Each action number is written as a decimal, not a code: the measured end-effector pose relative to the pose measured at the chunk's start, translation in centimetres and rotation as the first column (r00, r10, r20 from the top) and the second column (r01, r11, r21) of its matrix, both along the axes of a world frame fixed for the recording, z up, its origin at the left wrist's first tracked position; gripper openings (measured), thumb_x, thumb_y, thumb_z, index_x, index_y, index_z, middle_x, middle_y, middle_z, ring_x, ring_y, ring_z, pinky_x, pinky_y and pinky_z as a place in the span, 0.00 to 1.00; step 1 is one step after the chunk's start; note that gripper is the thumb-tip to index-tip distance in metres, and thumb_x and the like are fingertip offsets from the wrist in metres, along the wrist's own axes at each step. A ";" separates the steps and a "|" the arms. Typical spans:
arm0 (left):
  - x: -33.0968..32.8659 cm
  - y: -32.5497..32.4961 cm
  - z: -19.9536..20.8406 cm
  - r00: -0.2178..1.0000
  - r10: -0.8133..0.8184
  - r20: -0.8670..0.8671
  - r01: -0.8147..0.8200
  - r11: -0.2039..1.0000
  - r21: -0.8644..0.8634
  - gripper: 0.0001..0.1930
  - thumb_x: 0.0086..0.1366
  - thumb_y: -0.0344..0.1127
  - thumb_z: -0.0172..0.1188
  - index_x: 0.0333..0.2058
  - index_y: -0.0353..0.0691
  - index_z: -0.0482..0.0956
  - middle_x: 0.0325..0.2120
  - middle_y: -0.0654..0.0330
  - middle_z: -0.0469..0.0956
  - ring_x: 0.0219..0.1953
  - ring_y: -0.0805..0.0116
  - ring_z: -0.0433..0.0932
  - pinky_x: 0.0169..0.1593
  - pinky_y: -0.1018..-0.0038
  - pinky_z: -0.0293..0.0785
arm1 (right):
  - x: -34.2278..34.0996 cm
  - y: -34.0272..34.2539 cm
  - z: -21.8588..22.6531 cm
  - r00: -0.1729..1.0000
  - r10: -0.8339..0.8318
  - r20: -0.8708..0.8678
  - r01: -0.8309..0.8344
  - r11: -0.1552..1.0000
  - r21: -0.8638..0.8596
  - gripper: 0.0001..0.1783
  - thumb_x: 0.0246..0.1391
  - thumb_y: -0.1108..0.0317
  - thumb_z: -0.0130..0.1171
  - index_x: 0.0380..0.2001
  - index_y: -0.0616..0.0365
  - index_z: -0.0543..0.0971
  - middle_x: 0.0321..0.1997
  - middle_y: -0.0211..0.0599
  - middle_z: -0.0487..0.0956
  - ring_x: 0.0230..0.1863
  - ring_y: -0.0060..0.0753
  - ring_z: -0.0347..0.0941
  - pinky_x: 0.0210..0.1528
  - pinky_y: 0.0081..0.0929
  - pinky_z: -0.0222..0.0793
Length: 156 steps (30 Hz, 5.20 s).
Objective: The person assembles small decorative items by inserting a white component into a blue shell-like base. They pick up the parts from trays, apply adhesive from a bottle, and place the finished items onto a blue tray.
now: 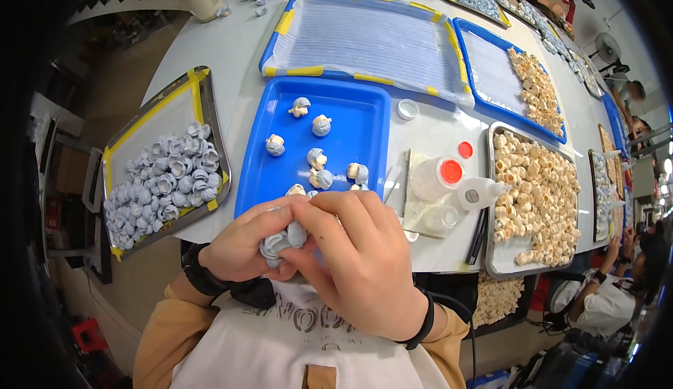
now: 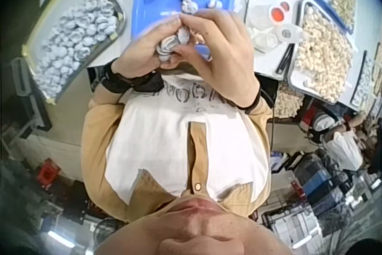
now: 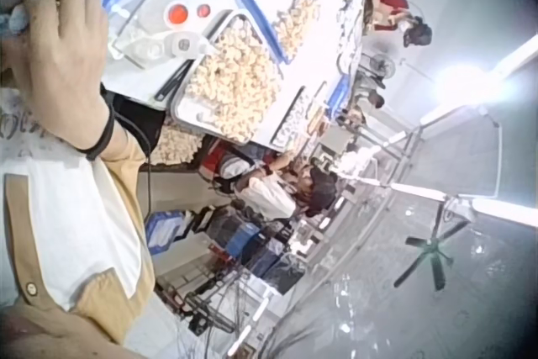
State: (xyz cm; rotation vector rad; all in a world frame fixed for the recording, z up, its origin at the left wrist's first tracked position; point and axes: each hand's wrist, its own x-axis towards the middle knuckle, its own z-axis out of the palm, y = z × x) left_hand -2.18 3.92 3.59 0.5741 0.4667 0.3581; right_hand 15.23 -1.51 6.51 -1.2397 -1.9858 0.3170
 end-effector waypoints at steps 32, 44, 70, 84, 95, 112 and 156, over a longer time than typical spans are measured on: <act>0.3 -0.6 -0.5 0.895 -0.404 -0.190 0.440 0.872 0.216 0.09 0.63 0.31 0.58 0.40 0.38 0.70 0.18 0.66 0.69 0.15 0.81 0.66 0.16 0.82 0.58 | -0.6 -0.6 -2.0 0.944 0.275 -0.181 -0.247 0.955 0.162 0.23 0.32 0.73 0.62 0.38 0.65 0.77 0.33 0.40 0.77 0.35 0.40 0.75 0.35 0.31 0.71; 0.0 -0.8 -0.1 0.991 -0.081 0.103 0.076 0.996 0.051 0.08 0.63 0.32 0.56 0.39 0.38 0.70 0.20 0.64 0.69 0.15 0.81 0.64 0.16 0.84 0.59 | 0.2 -1.6 -2.0 0.895 0.260 -0.363 -0.153 0.942 0.298 0.21 0.35 0.76 0.61 0.39 0.67 0.77 0.36 0.41 0.77 0.33 0.35 0.74 0.34 0.26 0.70; 1.2 -2.3 -0.8 0.942 0.336 0.002 -0.323 0.904 0.280 0.14 0.70 0.46 0.45 0.43 0.40 0.63 0.29 0.56 0.67 0.24 0.73 0.68 0.26 0.78 0.66 | -1.4 -2.4 -2.7 0.878 0.400 -0.262 -0.335 0.905 0.261 0.19 0.45 0.74 0.57 0.43 0.66 0.73 0.38 0.44 0.74 0.33 0.36 0.73 0.30 0.29 0.72; -1.1 -3.0 -1.6 0.989 -0.127 -0.076 0.148 0.817 0.557 0.17 0.65 0.41 0.58 0.43 0.33 0.75 0.34 0.54 0.77 0.35 0.69 0.75 0.38 0.73 0.69 | 1.6 -2.7 -1.3 0.958 0.180 -0.223 -0.103 0.942 0.319 0.10 0.44 0.74 0.61 0.33 0.63 0.79 0.25 0.32 0.69 0.22 0.27 0.64 0.19 0.21 0.59; -1.1 -2.9 -2.0 0.989 -0.143 0.034 0.100 0.822 0.560 0.18 0.64 0.43 0.59 0.42 0.32 0.74 0.34 0.53 0.78 0.37 0.68 0.77 0.40 0.72 0.73 | -0.1 -2.8 -1.4 0.984 0.032 -0.177 0.047 0.905 0.422 0.16 0.39 0.74 0.62 0.35 0.65 0.76 0.33 0.37 0.73 0.29 0.34 0.71 0.28 0.26 0.69; -0.8 -3.7 -1.6 0.999 0.046 -0.023 -0.030 0.882 0.471 0.28 0.59 0.55 0.62 0.42 0.31 0.73 0.36 0.57 0.76 0.35 0.73 0.75 0.37 0.76 0.72 | 1.2 -2.8 -1.7 0.970 0.067 -0.233 -0.008 0.969 0.248 0.18 0.40 0.66 0.65 0.36 0.64 0.78 0.40 0.42 0.76 0.35 0.40 0.75 0.32 0.29 0.73; 0.7 -2.7 -1.5 0.981 -0.193 -0.026 0.192 0.938 0.287 0.17 0.71 0.44 0.47 0.50 0.37 0.65 0.25 0.67 0.68 0.28 0.82 0.65 0.31 0.83 0.61 | 2.5 -3.7 -1.7 0.945 0.017 -0.328 -0.021 1.000 -0.010 0.23 0.31 0.86 0.64 0.37 0.59 0.81 0.36 0.44 0.78 0.33 0.34 0.75 0.33 0.22 0.70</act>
